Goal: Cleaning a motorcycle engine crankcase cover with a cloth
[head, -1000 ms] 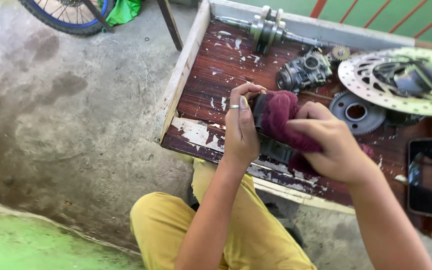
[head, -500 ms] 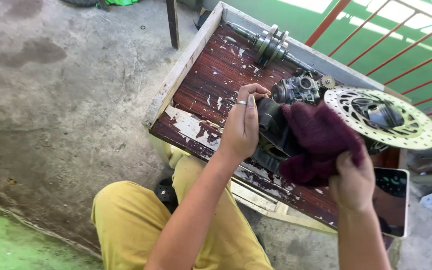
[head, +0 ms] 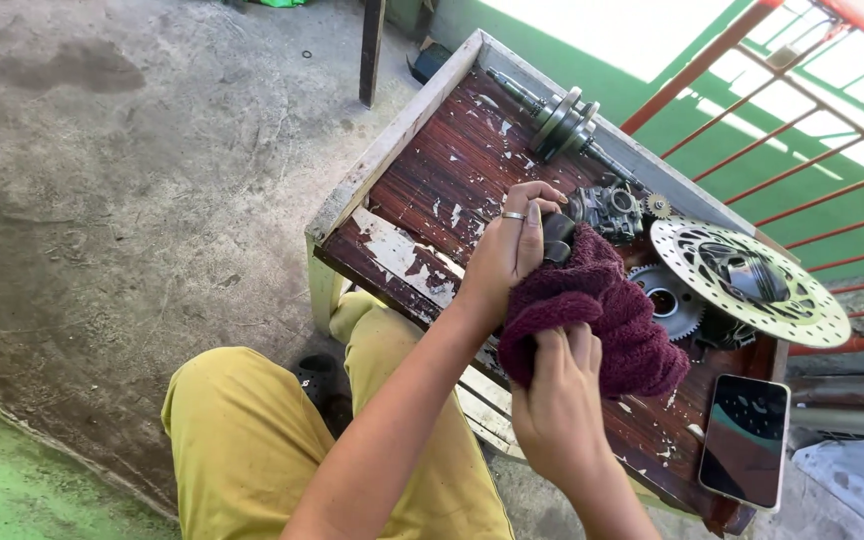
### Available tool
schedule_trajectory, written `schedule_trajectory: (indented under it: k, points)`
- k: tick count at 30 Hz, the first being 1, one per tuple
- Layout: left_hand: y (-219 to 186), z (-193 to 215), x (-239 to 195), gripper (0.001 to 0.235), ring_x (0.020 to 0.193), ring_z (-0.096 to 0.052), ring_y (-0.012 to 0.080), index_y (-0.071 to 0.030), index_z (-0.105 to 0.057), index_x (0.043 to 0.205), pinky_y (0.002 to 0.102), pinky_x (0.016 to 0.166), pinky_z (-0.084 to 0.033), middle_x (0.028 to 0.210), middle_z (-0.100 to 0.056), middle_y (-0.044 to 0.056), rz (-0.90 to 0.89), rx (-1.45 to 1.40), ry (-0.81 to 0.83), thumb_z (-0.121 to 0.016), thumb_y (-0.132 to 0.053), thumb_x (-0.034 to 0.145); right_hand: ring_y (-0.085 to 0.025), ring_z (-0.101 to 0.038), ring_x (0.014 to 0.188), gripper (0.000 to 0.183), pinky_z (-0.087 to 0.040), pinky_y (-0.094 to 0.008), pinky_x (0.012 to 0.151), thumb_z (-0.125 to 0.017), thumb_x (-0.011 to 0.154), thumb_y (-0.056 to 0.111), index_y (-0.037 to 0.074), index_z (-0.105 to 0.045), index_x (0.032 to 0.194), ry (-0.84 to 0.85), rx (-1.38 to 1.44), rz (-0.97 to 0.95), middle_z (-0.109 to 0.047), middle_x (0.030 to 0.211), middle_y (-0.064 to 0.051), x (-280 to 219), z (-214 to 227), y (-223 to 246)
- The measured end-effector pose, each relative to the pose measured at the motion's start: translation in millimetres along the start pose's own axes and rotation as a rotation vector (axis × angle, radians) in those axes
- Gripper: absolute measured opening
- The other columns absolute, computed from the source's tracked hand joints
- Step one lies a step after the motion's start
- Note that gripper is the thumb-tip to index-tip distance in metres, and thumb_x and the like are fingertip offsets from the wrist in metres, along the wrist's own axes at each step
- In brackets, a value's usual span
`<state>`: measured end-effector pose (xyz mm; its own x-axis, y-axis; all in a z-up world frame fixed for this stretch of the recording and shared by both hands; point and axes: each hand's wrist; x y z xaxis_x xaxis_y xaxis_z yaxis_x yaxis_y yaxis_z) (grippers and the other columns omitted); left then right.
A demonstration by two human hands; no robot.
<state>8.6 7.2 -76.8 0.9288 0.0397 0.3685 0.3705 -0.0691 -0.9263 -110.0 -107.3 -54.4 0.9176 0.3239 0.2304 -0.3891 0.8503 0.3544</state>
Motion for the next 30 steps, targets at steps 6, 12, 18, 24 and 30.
schedule_trajectory:
  k: [6,12,18,24,30]
  points:
    - [20.6,-4.5,-0.7,0.027,0.070,-0.059,0.0179,-0.013,-0.051,0.118,0.036,0.068,-0.050,0.092,-0.066,0.008,-0.005,0.068,-0.029,-0.030,-0.027,0.109,-0.039,-0.051,0.098,0.051,-0.040,-0.051,0.092,-0.062,0.076,0.007,-0.009,-0.045,0.122,-0.096,-0.225,0.168,-0.055,0.113,-0.026,5.6,-12.3,17.0]
    - [16.3,-4.5,-1.4,0.021,0.069,-0.054,0.0149,-0.014,-0.050,0.118,0.035,0.065,-0.047,0.087,-0.062,0.006,0.046,0.058,-0.021,-0.034,-0.024,0.108,-0.036,-0.054,0.090,0.051,-0.044,-0.046,0.081,-0.065,0.079,0.008,-0.010,-0.047,0.123,-0.116,-0.322,0.099,-0.056,0.107,-0.023,10.5,-3.9,34.3]
    - [10.5,-3.0,0.4,0.027,0.064,-0.054,0.0154,-0.015,-0.050,0.114,0.031,0.053,-0.045,0.087,-0.063,0.008,0.038,0.013,0.016,-0.024,-0.022,0.107,-0.032,-0.067,0.098,0.044,-0.057,-0.042,0.088,-0.065,0.075,-0.006,0.000,-0.059,0.117,-0.038,-0.060,-0.109,-0.064,0.122,-0.016,30.5,24.0,11.0]
    - [23.1,-4.4,-5.1,0.025,0.097,-0.068,0.0427,-0.017,-0.047,0.119,0.052,0.090,-0.053,0.108,-0.071,0.012,-0.138,0.116,-0.060,-0.027,-0.027,0.107,-0.028,-0.061,0.121,0.044,-0.049,-0.046,0.107,-0.044,0.110,0.011,0.007,-0.040,0.154,-0.414,1.003,-0.407,-0.057,0.134,-0.018,38.0,43.5,-91.0]
    - [20.4,-5.2,-7.0,0.024,0.096,-0.068,0.0440,-0.018,-0.046,0.119,0.054,0.091,-0.053,0.107,-0.072,0.013,-0.123,0.119,-0.078,-0.027,-0.025,0.107,-0.031,-0.061,0.122,0.045,-0.051,-0.052,0.105,-0.039,0.113,0.018,0.001,-0.035,0.154,-0.138,1.086,-0.243,-0.056,0.138,-0.024,87.3,22.6,-144.1]
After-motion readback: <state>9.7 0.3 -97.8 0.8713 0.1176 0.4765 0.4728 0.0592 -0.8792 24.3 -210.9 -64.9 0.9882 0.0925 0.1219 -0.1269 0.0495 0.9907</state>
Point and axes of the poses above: each hand's wrist, its own x-axis towards the middle knuckle, its own z-axis out of the back of the hand, y = z × x
